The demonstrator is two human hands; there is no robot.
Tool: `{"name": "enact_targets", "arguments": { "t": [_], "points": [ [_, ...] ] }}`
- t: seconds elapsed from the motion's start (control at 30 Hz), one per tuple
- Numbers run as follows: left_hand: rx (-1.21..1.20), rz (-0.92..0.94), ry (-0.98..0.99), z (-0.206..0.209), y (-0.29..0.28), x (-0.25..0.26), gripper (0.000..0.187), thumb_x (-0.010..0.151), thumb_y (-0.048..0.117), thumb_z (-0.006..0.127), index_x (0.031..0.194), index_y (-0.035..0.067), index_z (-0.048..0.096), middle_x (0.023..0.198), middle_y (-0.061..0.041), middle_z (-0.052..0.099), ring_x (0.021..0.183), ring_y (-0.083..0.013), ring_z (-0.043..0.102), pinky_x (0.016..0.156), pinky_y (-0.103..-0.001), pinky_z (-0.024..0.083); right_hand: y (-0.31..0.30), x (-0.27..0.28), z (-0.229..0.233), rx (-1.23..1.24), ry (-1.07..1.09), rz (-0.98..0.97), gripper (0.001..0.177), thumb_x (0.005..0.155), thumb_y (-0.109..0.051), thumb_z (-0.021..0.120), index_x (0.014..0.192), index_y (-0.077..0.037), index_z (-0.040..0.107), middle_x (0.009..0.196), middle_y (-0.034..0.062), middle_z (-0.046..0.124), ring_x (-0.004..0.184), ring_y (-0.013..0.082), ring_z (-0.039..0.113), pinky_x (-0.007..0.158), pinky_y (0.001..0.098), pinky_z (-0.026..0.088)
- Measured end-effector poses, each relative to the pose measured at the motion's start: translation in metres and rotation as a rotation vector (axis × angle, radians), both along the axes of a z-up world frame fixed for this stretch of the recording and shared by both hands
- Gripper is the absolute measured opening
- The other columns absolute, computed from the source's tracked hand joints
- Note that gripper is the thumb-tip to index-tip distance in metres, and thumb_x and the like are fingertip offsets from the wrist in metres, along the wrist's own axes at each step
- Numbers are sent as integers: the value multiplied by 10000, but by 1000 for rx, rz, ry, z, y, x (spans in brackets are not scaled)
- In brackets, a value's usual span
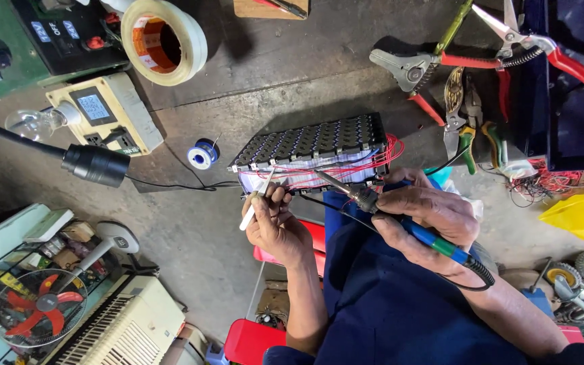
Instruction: Soldering wires to connect individual cells in a large battery pack assembly.
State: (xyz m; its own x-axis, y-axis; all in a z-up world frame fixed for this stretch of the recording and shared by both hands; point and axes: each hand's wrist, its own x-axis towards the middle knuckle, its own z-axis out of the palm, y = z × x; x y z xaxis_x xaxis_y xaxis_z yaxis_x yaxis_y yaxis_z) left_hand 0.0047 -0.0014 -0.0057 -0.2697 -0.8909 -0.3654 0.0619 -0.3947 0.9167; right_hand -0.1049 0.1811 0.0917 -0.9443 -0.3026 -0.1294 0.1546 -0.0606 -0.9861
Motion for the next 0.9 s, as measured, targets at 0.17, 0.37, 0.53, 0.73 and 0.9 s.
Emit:
{"name": "enact_targets", "arguments": {
  "t": [0.17, 0.37, 0.53, 0.73, 0.9],
  "points": [
    [12, 3, 21, -1, 0, 0, 110, 1031, 72, 607, 1109, -2, 628, 926, -264, 764, 798, -276, 796, 669, -344, 671, -4, 1, 0, 7, 56, -15, 168, 878, 120, 675, 1025, 43, 706, 895, 121, 712, 817, 180, 672, 1036, 489, 565],
    [38, -4, 20, 14, 2, -7, 91, 1014, 55, 619, 1089, 6, 635, 921, -279, 758, 798, -294, 794, 666, -362, 671, -7, 0, 2, 41, 157, -31, 148, 860, 109, 708, 999, 60, 714, 850, 157, 713, 734, 214, 667, 940, 480, 590],
    [68, -16, 4, 27, -2, -4, 86, 1016, 62, 617, 1080, 6, 630, 912, -283, 755, 789, -308, 795, 638, -375, 670, -9, 1, 1, 66, 234, -41, 138, 845, 100, 733, 980, 72, 721, 816, 184, 714, 672, 239, 664, 868, 474, 608],
    [-40, -114, 37, 45, -6, 18, 182, 1040, 235, 573, 1004, 57, 580, 818, -229, 711, 812, -330, 738, 768, -429, 576, -13, 4, 3, 72, 324, -55, 130, 817, 54, 760, 930, 106, 724, 775, 230, 703, 625, 302, 673, 825, 507, 618],
    [-157, -1041, -100, 106, 3, 0, 445, 1083, 259, 332, 1028, 53, 724, 1057, -218, 765, 1120, -414, 712, 1007, -513, 502, -39, -12, 23, 181, 435, 57, 162, 853, -85, 758, 988, 1, 786, 854, 121, 735, 746, 272, 709, 786, 441, 628]
  ]
}}
